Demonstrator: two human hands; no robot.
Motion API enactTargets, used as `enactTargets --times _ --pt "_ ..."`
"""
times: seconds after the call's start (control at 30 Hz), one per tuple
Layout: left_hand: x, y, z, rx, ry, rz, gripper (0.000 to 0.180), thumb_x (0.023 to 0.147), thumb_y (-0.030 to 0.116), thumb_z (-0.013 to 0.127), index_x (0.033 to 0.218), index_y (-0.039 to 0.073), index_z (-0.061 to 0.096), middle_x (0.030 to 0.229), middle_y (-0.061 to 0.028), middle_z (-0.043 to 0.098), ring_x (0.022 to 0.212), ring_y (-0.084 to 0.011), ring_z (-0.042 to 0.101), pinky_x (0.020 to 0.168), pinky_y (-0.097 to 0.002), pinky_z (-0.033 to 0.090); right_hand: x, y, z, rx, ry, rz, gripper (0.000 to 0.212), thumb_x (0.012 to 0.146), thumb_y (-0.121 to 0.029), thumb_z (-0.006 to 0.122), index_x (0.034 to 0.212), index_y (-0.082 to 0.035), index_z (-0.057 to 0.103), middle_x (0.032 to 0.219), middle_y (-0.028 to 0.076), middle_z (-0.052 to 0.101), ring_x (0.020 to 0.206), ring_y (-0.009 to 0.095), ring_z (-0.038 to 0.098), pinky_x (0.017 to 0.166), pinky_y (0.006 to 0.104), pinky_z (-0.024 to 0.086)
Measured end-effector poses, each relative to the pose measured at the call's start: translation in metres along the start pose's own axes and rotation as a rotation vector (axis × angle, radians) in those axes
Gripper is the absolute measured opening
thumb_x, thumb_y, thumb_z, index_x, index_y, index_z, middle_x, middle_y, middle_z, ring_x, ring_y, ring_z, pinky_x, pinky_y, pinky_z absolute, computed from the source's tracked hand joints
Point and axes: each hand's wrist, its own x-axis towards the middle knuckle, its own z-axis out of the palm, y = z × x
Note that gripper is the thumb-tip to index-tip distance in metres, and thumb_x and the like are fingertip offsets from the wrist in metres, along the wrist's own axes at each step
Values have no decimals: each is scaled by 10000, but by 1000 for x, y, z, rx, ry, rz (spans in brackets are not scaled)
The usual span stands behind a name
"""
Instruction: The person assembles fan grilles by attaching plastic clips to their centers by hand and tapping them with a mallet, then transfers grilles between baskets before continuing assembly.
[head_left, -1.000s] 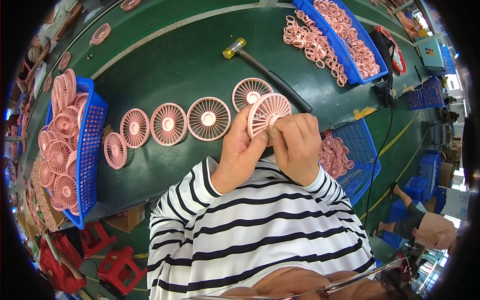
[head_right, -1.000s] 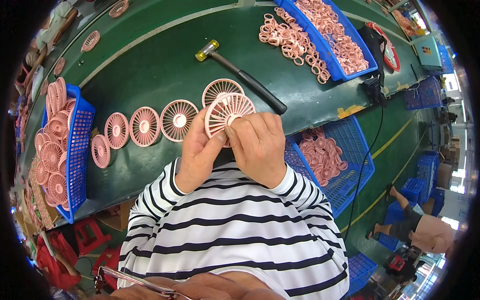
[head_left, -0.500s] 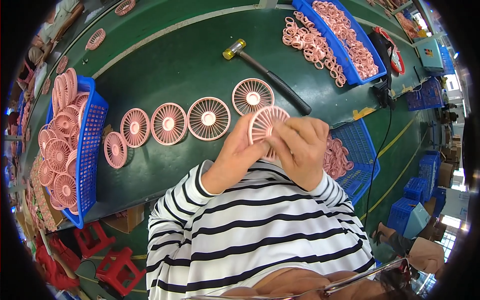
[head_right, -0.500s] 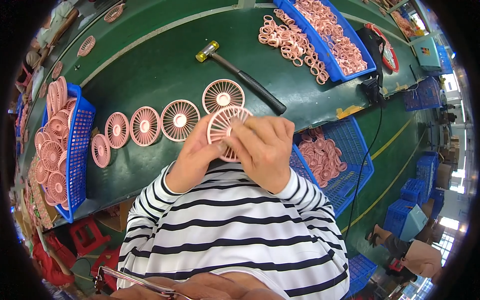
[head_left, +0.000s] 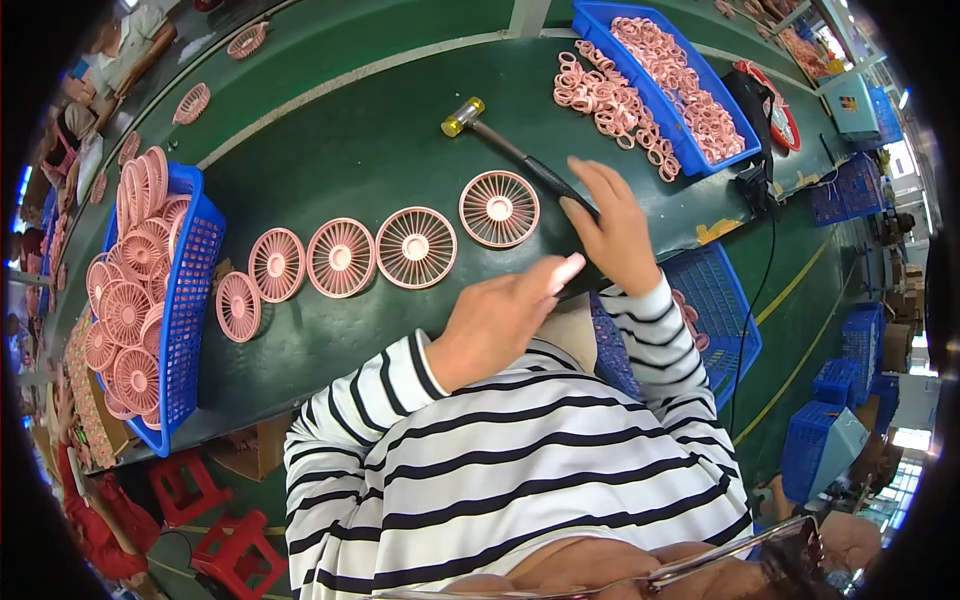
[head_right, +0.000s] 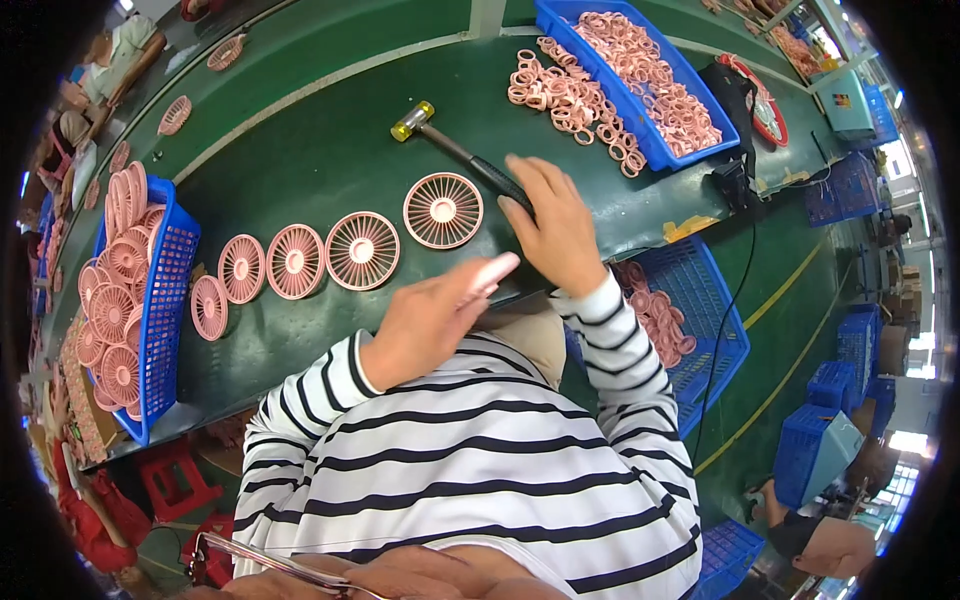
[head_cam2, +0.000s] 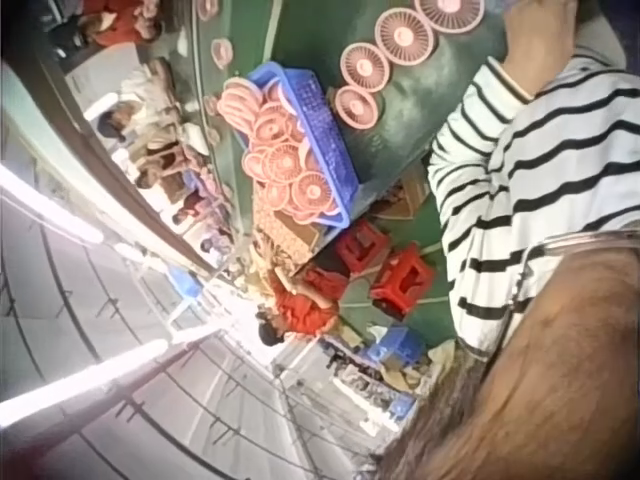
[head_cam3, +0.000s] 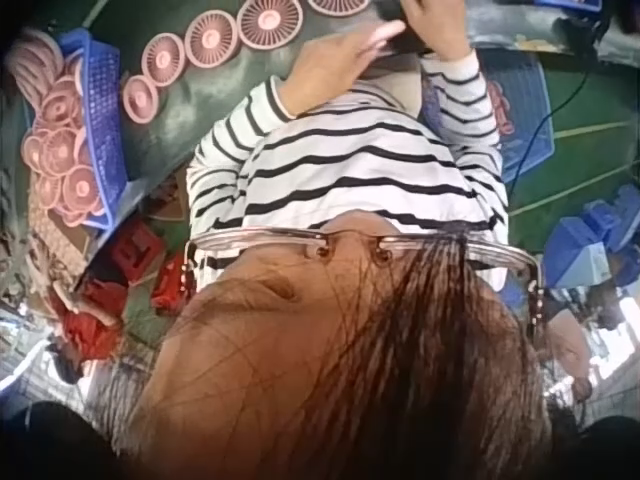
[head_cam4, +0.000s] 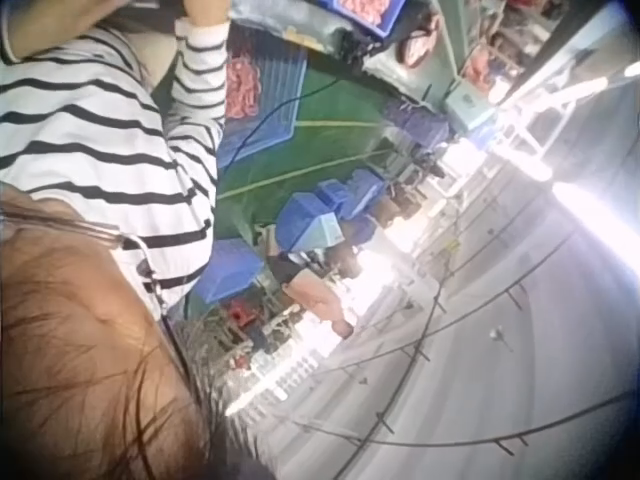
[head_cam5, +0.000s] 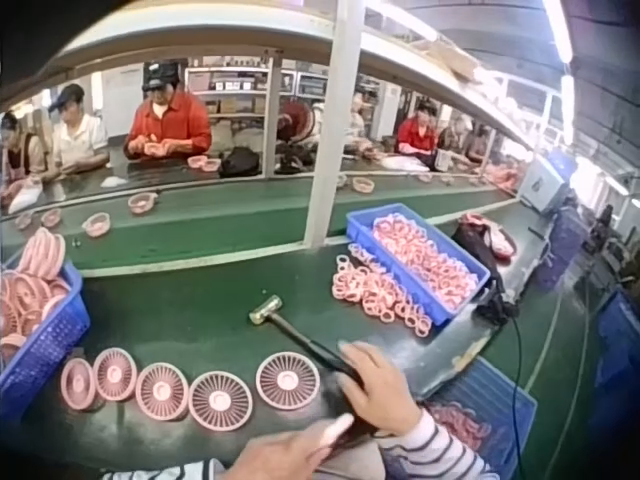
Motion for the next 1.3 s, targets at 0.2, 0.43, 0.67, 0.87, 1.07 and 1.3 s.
enactTargets --times 0.2,0.43,0.67,0.87,1.07,1.3 --pt "21 -24 33 572 -2 347 425 818 81 544 1237 143 585 1159 -97 629 1090 -290 583 990 -452 430 4 36 16 -320 -38 54 299 830 -145 643 1113 -70 586 930 131 573 901 336 576 746 424 486" --pt "69 -50 54 456 75 208 377 841 275 658 1196 152 628 1441 -301 338 1373 -458 277 1117 -543 250 -34 23 -50 321 158 436 210 961 -136 535 1091 22 582 781 72 619 665 146 581 594 285 454" --pt "87 -53 49 451 75 -31 639 732 370 758 1308 204 536 1376 -179 452 1323 -327 389 1107 -648 114 -94 -31 -105 542 193 656 260 999 -112 463 1210 11 552 723 -27 524 567 15 411 507 174 330" --pt "95 -50 53 370 118 -95 1016 623 333 843 1435 75 290 1309 -128 491 1258 -300 443 1130 -610 121 -143 -15 -89 45 -41 467 337 961 -136 522 1274 -10 526 816 148 612 666 225 591 635 329 469" --pt "93 -56 50 330 125 -124 1156 601 312 854 1482 33 160 1254 -171 541 1214 -312 489 1140 -567 138 -127 -35 -117 228 -30 708 334 950 -54 509 1281 -29 553 925 143 678 748 282 647 687 341 491" --pt "81 -49 34 388 59 -4 1140 642 305 841 1508 39 149 1470 -250 327 1395 -409 276 1148 -548 148 -125 -4 -71 -42 -142 388 330 951 -147 517 1272 -75 541 966 234 645 797 417 633 653 460 503"
